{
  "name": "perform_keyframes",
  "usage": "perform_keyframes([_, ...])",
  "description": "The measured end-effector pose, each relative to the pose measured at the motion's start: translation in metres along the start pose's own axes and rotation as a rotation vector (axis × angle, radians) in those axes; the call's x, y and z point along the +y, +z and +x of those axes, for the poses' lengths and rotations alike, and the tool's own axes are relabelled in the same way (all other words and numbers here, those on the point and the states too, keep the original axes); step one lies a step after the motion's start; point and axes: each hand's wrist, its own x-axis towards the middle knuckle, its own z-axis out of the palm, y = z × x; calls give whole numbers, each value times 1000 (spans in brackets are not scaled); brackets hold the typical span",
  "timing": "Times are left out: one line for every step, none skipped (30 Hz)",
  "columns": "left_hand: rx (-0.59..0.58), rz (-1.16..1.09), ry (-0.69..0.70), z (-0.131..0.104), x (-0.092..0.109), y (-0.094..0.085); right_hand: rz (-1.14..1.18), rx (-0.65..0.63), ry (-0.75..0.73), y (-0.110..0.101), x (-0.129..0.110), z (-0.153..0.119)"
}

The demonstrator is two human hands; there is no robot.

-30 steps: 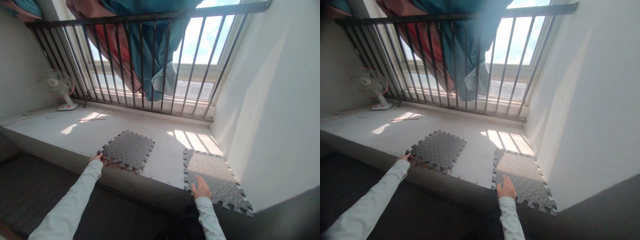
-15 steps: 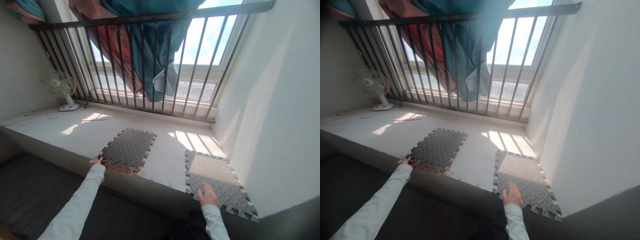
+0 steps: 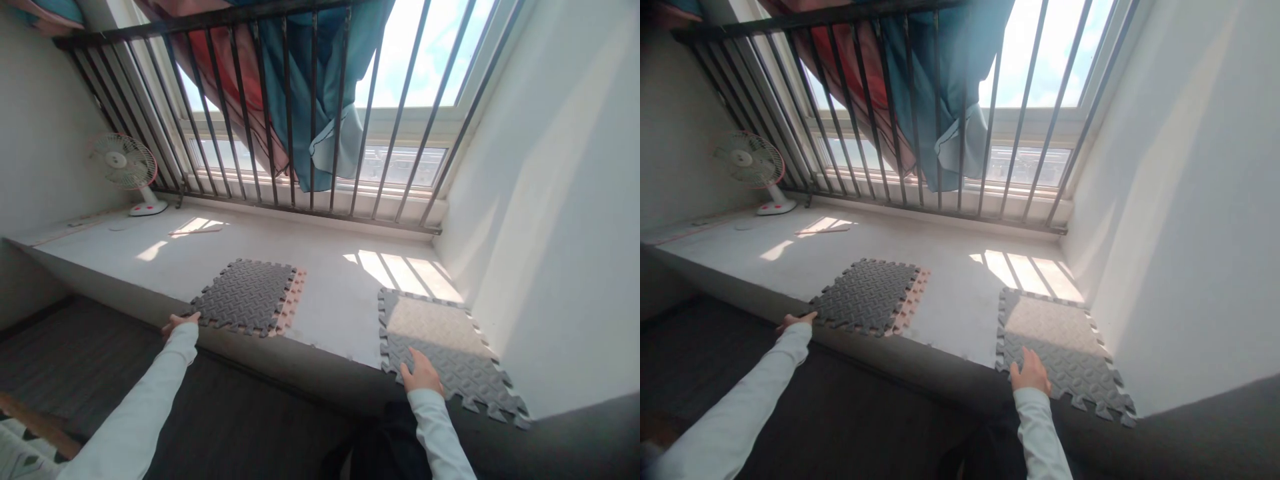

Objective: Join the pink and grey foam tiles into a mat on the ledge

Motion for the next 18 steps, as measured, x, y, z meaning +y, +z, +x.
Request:
perform_keyframes([5, 82, 54, -8, 1, 1, 2, -3, -3, 0, -1, 0])
perform_keyframes([-20, 112, 117, -18, 2, 4, 4, -5, -6, 0, -1, 0])
perform_keyframes([-85, 132, 212, -30, 4, 8, 7, -6, -11, 0, -1, 0])
perform_keyframes([-185, 160, 339, -44, 5, 13, 10, -6, -16, 0, -1, 0])
perform_keyframes([-289, 195, 467, -59, 7, 18, 13, -2, -20, 0, 0, -1])
perform_keyframes([-373, 244, 574, -74, 9, 23, 15, 2, -25, 0, 0, -1])
perform_keyframes([-427, 318, 655, -88, 12, 27, 17, 7, -30, 0, 2, 0])
perform_keyframes([-443, 402, 696, -100, 15, 31, 17, 12, -33, -1, 3, 0])
perform_keyframes([-448, 503, 724, -110, 19, 34, 16, 17, -35, -1, 4, 0])
perform_keyframes([-439, 602, 726, -117, 23, 37, 13, 20, -36, -1, 6, 0])
perform_keyframes([-427, 677, 702, -122, 28, 38, 11, 23, -36, -1, 7, -1])
perform_keyframes([-416, 729, 673, -125, 32, 39, 9, 26, -36, -2, 8, -1])
perform_keyframes([-408, 759, 648, -127, 35, 40, 9, 31, -35, -2, 10, -1])
perform_keyframes([-405, 771, 632, -127, 38, 41, 11, 38, -35, -3, 11, -2])
perform_keyframes([-407, 771, 625, -127, 39, 42, 15, 47, -34, -4, 12, -2])
perform_keyframes([-412, 763, 626, -126, 40, 43, 21, 56, -33, -4, 12, -3])
perform_keyframes([-419, 752, 633, -126, 41, 44, 26, 63, -31, -6, 13, -4])
perform_keyframes([-429, 741, 644, -126, 41, 45, 32, 68, -29, -7, 13, -4])
